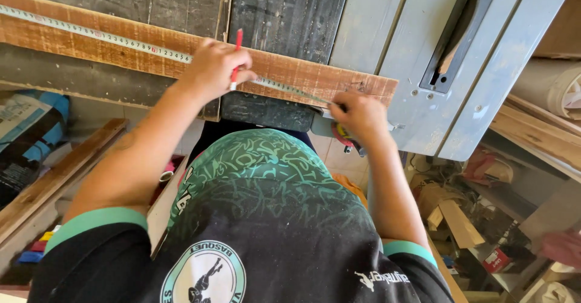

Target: Measuring a wooden board with a tape measure, marking it with a pencil, and aligning it on a table saw for cutting.

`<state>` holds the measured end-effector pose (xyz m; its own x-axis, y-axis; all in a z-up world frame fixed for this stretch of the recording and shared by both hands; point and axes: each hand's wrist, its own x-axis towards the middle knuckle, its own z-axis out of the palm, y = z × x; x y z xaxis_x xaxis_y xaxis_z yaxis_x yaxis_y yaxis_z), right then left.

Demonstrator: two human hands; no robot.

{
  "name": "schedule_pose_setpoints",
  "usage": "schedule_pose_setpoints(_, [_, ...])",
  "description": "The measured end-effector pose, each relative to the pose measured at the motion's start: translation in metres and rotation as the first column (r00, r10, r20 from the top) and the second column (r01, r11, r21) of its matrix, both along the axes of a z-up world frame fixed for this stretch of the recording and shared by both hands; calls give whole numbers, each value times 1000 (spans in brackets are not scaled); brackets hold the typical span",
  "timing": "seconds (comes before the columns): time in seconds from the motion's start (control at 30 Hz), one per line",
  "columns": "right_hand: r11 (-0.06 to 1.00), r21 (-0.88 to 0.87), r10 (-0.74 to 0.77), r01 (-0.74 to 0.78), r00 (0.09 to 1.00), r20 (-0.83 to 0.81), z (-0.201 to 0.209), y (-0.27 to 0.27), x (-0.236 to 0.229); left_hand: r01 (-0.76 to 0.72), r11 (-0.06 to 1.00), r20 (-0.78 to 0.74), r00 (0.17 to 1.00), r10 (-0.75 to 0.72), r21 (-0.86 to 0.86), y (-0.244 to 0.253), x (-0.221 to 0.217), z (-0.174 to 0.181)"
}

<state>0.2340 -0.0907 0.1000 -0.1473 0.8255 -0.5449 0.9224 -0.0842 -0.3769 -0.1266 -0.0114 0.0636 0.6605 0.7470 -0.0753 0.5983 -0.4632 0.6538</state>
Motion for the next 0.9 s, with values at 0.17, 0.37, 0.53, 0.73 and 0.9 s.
schedule_pose_setpoints(0.17, [977, 137, 169, -162, 985, -42, 9, 0, -91, 24, 942, -448, 876, -180, -334, -1, -76, 73])
schedule_pose_setpoints(0.37, [875, 442, 337, -195, 902, -270, 50, 10, -181, -24, 995, -713, 699, -53, -97, -19, -158, 157])
schedule_pose_setpoints(0.53, [750, 623, 461, -223, 851, -250, 63, 14, -209, -287, 958, -398, 882, 252, -30, -38, -201, 171])
schedule_pose_setpoints(0.73, [785, 540, 466, -303, 863, -194, 35, -7, -218, 0, 976, -730, 663, -163, -218, -22, -135, 200])
schedule_pose_setpoints(0.9, [875, 458, 269, -156, 944, -192, 32, -14, -217, 97, 994, -344, 936, -71, 58, -30, -132, 137])
